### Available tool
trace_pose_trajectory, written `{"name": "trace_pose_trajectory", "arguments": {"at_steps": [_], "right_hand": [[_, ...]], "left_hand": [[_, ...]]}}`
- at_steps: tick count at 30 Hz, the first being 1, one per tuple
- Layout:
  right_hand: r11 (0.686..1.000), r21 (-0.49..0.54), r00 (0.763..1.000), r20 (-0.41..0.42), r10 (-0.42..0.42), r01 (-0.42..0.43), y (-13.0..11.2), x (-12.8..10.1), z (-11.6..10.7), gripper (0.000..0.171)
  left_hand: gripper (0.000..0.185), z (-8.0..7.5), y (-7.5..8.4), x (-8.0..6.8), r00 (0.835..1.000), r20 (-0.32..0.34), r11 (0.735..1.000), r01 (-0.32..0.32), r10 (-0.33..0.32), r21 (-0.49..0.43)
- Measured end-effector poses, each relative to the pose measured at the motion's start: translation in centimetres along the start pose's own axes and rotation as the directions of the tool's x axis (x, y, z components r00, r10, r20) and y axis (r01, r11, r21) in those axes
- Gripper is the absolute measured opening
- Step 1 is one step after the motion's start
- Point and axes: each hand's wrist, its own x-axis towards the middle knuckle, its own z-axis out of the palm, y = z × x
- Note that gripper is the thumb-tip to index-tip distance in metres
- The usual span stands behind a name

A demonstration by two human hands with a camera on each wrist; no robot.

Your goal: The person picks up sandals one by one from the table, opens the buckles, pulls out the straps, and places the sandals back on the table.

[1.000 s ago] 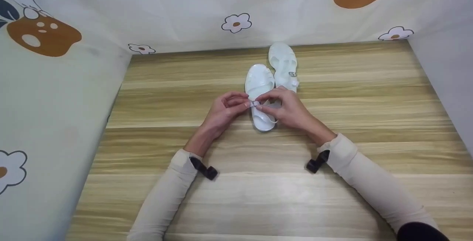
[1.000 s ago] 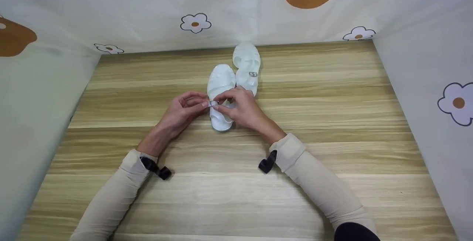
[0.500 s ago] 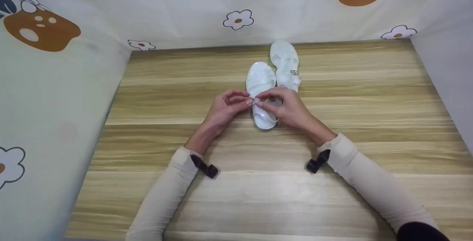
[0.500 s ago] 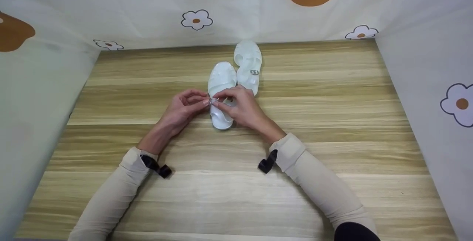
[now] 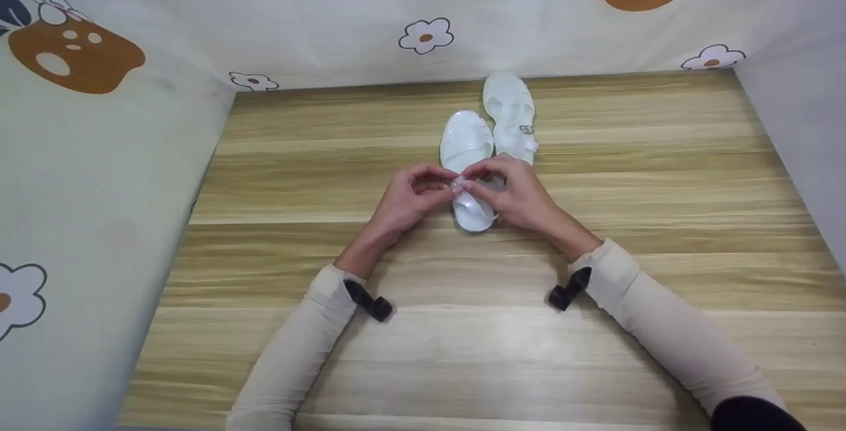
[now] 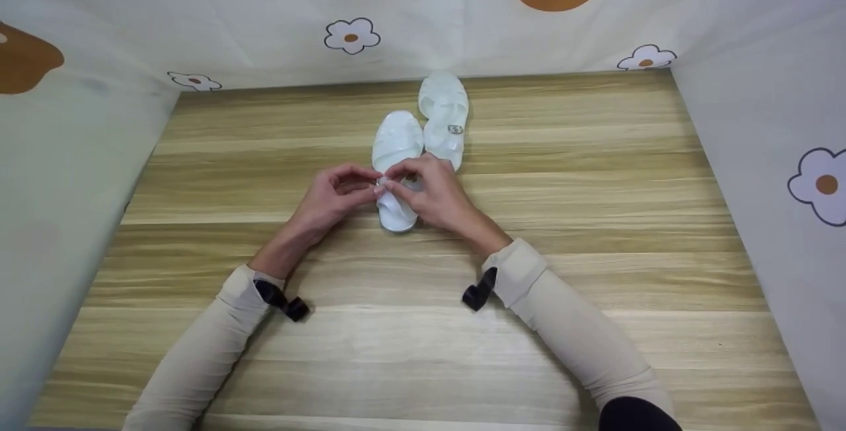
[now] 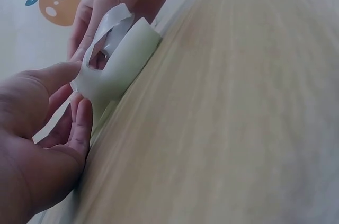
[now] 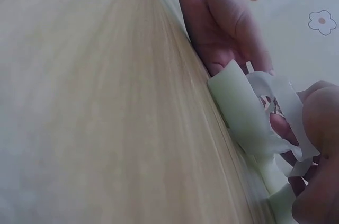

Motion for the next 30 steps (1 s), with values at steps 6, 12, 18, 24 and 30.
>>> {"name": "trace_pose_trajectory", "arguments": {"at_steps": [6, 12, 18, 24, 30], "right_hand": [[0.999, -0.005, 0.999, 0.013, -0.031, 0.032, -0.13, -0.04, 0.28, 0.016], [1.000, 0.005, 0.999, 0.015, -0.030, 0.030, -0.11, -0.04, 0.40, 0.016], [1.000, 0.026, 0.999, 0.029, -0.016, 0.015, -0.10, -0.01, 0.36, 0.016], [0.998, 0.056, 0.999, 0.036, -0.013, 0.011, -0.25, -0.07, 0.25, 0.014], [0.995, 0.094, 1.000, 0.028, 0.014, -0.017, -0.37, -0.14, 0.17, 0.014]], "left_hand": [[0.025, 0.11, 0.13, 0.03, 1.000, 0.001, 1.000, 0.006, -0.006, 0.002], [0.024, 0.12, 0.10, 0.10, 1.000, 0.001, 1.000, 0.005, -0.005, 0.006], [0.024, 0.04, 0.14, 0.04, 1.000, 0.011, 1.000, 0.008, -0.008, 0.001], [0.022, 0.06, 0.06, -0.01, 1.000, 0.019, 1.000, 0.002, -0.001, -0.026], [0.023, 0.13, 0.21, 0.10, 1.000, 0.018, 1.000, -0.001, 0.001, -0.018]]}}
